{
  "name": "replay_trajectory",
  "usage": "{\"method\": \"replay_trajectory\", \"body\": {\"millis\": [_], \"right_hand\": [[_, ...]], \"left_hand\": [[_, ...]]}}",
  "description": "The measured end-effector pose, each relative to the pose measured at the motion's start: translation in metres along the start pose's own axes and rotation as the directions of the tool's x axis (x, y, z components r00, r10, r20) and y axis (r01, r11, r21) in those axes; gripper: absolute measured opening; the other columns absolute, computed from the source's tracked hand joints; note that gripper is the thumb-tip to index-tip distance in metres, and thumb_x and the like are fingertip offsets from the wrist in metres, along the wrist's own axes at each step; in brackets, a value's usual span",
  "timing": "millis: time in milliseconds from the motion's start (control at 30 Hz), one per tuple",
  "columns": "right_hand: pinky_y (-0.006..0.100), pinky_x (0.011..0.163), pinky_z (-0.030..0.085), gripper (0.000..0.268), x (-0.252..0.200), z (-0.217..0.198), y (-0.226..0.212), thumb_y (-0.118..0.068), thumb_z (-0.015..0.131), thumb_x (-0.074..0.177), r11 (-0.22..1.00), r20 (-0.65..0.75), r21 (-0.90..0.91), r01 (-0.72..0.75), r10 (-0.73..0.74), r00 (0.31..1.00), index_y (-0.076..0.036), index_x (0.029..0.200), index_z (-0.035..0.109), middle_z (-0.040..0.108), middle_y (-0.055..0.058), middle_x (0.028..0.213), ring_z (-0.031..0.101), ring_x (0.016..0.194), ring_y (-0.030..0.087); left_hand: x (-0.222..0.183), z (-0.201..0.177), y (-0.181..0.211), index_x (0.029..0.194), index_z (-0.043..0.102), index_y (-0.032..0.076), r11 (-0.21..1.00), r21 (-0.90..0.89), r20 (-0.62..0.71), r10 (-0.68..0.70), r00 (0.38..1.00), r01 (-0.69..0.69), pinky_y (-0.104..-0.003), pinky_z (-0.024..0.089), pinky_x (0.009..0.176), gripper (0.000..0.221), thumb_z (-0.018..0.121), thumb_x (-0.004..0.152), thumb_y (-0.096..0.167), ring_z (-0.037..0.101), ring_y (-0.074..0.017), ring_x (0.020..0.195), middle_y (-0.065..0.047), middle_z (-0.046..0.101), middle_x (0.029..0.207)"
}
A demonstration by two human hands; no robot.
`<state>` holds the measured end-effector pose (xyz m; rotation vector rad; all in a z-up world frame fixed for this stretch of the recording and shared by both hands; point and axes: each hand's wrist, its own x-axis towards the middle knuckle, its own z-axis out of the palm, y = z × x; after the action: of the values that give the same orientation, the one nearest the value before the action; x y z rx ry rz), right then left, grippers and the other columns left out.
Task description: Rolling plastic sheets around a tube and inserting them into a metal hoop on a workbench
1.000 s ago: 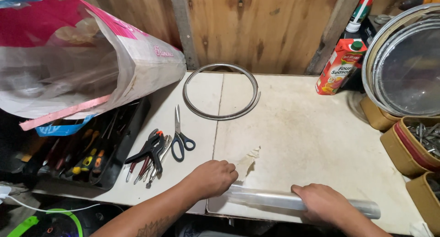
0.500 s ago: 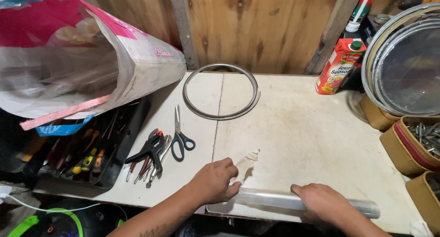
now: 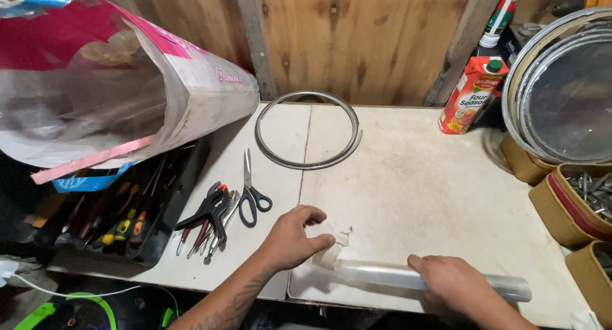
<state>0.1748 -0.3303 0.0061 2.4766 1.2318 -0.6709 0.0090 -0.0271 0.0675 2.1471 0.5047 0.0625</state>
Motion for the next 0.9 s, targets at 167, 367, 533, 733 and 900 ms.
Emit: {"method": "replay_trajectory", "body": {"millis": [167,367,533,733,900], "right_hand": [[0.036,0.075,0.056,0.028,-0.01,-0.018,-0.006,-0.029,0.064,0.078,0.952,-0.011,0.282,-0.121,0.129,0.992,-0.03,0.106,0.058,0.076,-0.002,0.095,0.073,0.087,0.022],[0.028,0.065,0.055,0.034,0.014,0.005,-0.044,-0.016,0.09,0.067,0.373,-0.164,0.924,0.085,0.184,0.969,-0.012,0.095,0.071,0.073,0.0,0.08,0.068,0.069,0.014],[0.025,0.077,0.056,0.036,0.01,-0.024,-0.092,-0.019,0.073,0.067,0.363,-0.159,0.93,0.062,0.242,0.957,-0.019,0.103,0.076,0.081,-0.005,0.091,0.07,0.086,0.007],[0.046,0.076,0.054,0.034,0.007,-0.029,-0.102,-0.032,0.067,0.08,0.785,-0.132,0.61,-0.107,0.234,0.963,-0.017,0.104,0.049,0.075,0.017,0.093,0.071,0.092,0.042],[0.036,0.063,0.052,0.023,0.023,-0.017,-0.127,-0.013,0.082,0.077,-0.403,-0.034,0.896,0.185,0.354,0.935,0.001,0.087,0.067,0.071,0.016,0.073,0.065,0.067,0.024]], "left_hand": [[-0.013,-0.012,-0.002,0.13,0.064,0.013,0.993,-0.108,-0.317,0.014,0.948,-0.05,-0.033,0.049,0.103,0.059,0.079,0.078,0.039,0.062,-0.0188,0.119,-0.004,0.061,0.131],[-0.04,0.052,-0.01,0.106,0.067,0.011,0.952,-0.3,-0.484,-0.203,0.851,0.056,-0.033,0.052,0.085,0.027,0.066,0.091,0.034,0.063,-0.0175,0.089,-0.004,0.068,0.096],[-0.056,0.096,-0.008,0.083,0.07,0.015,0.923,0.025,-0.478,0.349,0.806,-0.384,-0.032,0.053,0.067,0.01,0.074,0.083,0.024,0.068,-0.0179,0.074,0.001,0.07,0.083],[-0.052,0.079,0.016,0.089,0.073,0.014,0.99,0.142,-0.04,-0.013,0.999,0.019,-0.044,0.05,0.083,0.034,0.056,0.093,0.043,0.07,-0.0293,0.087,-0.005,0.077,0.091],[-0.048,0.084,0.043,0.153,0.041,0.016,0.977,-0.03,0.125,-0.204,0.971,0.209,-0.037,0.044,0.113,0.073,0.052,0.083,0.034,0.055,-0.0257,0.137,-0.009,0.055,0.15]]}}
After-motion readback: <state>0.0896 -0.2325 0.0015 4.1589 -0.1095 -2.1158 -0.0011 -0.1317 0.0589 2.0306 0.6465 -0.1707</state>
